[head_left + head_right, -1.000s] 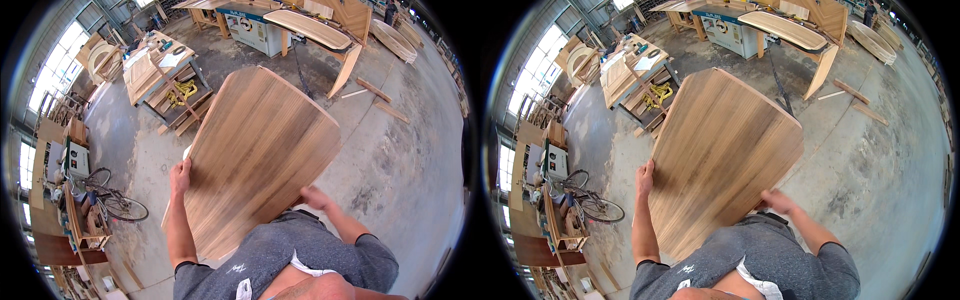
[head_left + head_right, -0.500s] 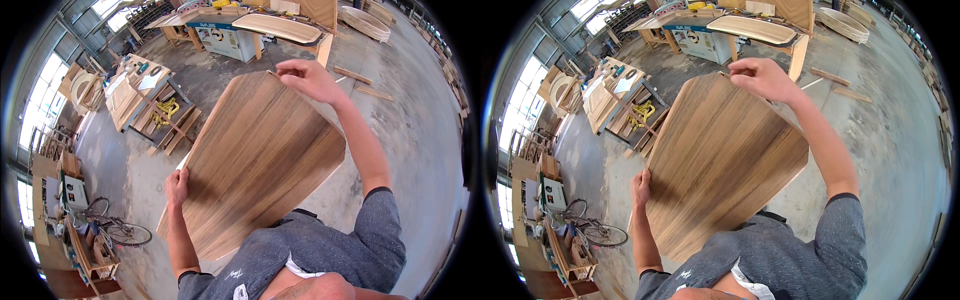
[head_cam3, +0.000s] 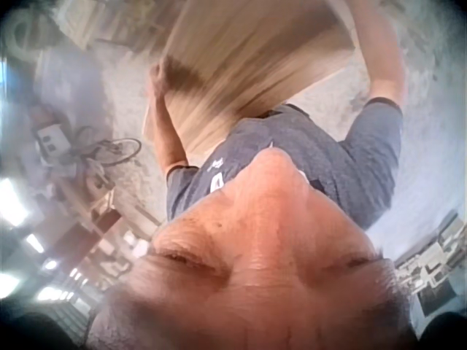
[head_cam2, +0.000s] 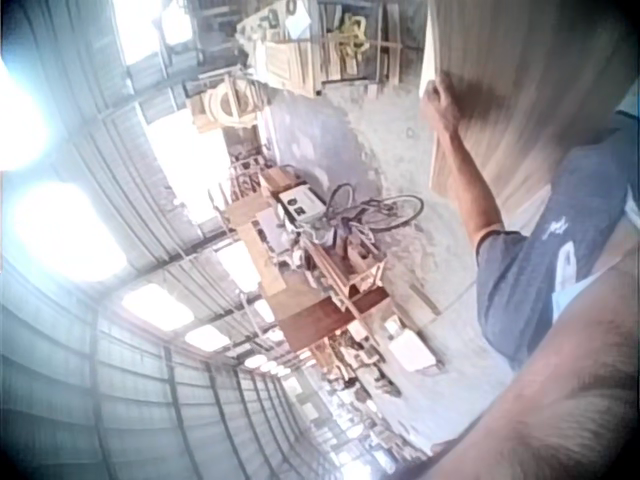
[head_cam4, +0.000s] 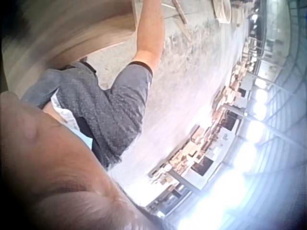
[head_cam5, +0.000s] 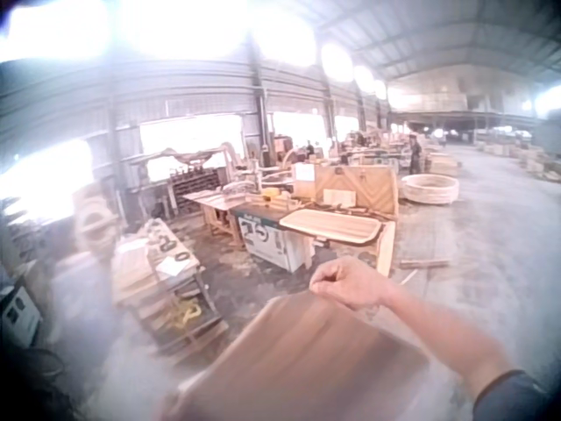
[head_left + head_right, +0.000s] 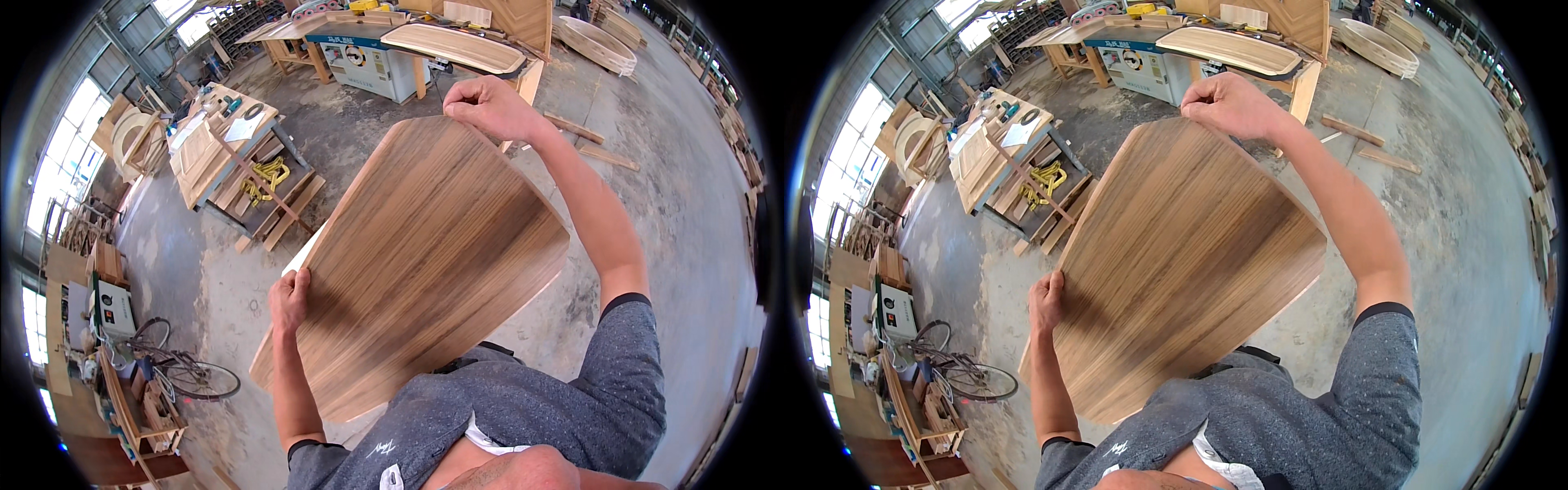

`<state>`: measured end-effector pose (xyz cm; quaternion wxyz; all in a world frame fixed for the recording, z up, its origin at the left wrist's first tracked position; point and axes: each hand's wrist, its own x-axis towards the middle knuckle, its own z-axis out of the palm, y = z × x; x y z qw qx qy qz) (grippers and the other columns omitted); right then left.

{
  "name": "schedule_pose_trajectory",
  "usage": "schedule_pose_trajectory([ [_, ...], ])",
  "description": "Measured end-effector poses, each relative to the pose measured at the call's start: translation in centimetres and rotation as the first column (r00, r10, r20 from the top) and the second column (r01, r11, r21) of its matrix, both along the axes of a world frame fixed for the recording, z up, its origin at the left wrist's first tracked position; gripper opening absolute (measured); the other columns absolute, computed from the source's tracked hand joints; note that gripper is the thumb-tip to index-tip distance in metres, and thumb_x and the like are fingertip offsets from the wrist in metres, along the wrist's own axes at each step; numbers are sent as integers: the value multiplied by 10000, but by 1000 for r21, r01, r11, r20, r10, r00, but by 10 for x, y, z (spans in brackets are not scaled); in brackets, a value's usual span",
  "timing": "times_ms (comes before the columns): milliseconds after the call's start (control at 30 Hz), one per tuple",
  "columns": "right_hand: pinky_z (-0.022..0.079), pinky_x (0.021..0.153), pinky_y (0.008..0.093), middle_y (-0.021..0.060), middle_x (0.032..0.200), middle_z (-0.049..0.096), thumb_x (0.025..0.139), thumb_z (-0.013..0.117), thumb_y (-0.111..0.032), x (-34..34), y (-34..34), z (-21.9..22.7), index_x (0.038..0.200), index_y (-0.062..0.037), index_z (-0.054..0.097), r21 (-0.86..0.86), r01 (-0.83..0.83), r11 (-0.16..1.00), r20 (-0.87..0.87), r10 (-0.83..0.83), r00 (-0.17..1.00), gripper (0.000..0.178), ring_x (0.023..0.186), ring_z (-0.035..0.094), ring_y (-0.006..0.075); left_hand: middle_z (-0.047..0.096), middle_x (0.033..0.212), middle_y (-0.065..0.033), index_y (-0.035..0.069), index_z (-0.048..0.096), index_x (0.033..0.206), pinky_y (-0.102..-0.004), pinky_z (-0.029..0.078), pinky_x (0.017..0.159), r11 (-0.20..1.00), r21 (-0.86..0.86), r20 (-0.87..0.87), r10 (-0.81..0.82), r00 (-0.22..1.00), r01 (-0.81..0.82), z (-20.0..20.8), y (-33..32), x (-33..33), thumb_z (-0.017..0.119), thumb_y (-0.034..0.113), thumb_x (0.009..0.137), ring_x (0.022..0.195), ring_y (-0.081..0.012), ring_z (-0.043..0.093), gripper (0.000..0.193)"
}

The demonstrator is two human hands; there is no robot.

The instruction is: The person handles a large wooden panel and a smaller wooden frame in a workshop. They place the frame onto the panel and use a marker to write on the wood. A coworker assists by holding the frame steady while the person marks the surface.

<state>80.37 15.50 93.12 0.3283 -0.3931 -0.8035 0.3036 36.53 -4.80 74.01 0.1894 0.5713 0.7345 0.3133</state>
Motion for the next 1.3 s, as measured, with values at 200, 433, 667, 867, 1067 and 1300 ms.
schedule_pose_trajectory([
  [200, 472, 705, 261, -28, 769, 624, 944, 664, -147, -4, -3, 0, 894, -22, 691, 49, 28, 998, 8, -28, 1000, 137, 750, 558, 64, 501, 619, -170, -16, 571, 731, -436, 416, 620, 1000, 17, 22, -18, 1000, 18, 4, -2, 5, 540, 591, 989, 621, -263, 511, 660],
  [433, 500, 718, 265, -18, 795, 659, 967, 647, -155, 2, -2, -16, 880, -42, 695, 157, 80, 984, -144, -57, 988, 151, 757, 604, 72, 523, 638, -196, -25, 577, 742, -447, 430, 637, 999, 2, -7, -37, 999, 37, 4, -1, 6, 536, 591, 991, 630, -303, 520, 666],
  [667, 541, 677, 253, 3, 791, 683, 996, 614, -273, 60, 5, -7, 838, -83, 651, -138, 159, 978, -318, -196, 928, 250, 734, 678, 93, 549, 624, -165, -17, 605, 738, -435, 431, 626, 1000, 12, 15, -28, 999, 28, -1, 1, 9, 544, 585, 992, 621, -266, 534, 656],
  [867, 567, 733, 265, 5, 980, 697, 1025, 628, -267, 81, -15, -46, 1200, -55, 679, -266, 215, 940, -131, -257, 958, 280, 851, 686, 87, 520, 611, -147, -19, 592, 732, -431, 416, 610, 999, 2, 13, -39, 999, 39, -6, 7, 2, 551, 574, 994, 610, -244, 508, 649],
  [1067, 529, 901, 273, 23, 1185, 702, 1032, 646, -346, 90, -30, -65, 1376, -38, 625, -437, -22, 899, -67, -8, 998, 461, 1023, 637, 89, 450, 616, -158, -31, 539, 722, -434, 386, 597, 999, -1, -7, -49, 999, 49, -4, 20, 8, 549, 539, 1006, 612, -224, 451, 637],
  [1300, 485, 1029, 323, 28, 1249, 688, 963, 741, -344, 138, -66, -126, 1395, 4, 587, -554, -218, 804, -186, 136, 973, 576, 1152, 592, 116, 375, 612, -110, -26, 465, 709, -437, 335, 574, 998, 30, 55, -65, 996, 63, -32, 34, -5, 545, 481, 1026, 622, -181, 393, 602],
])
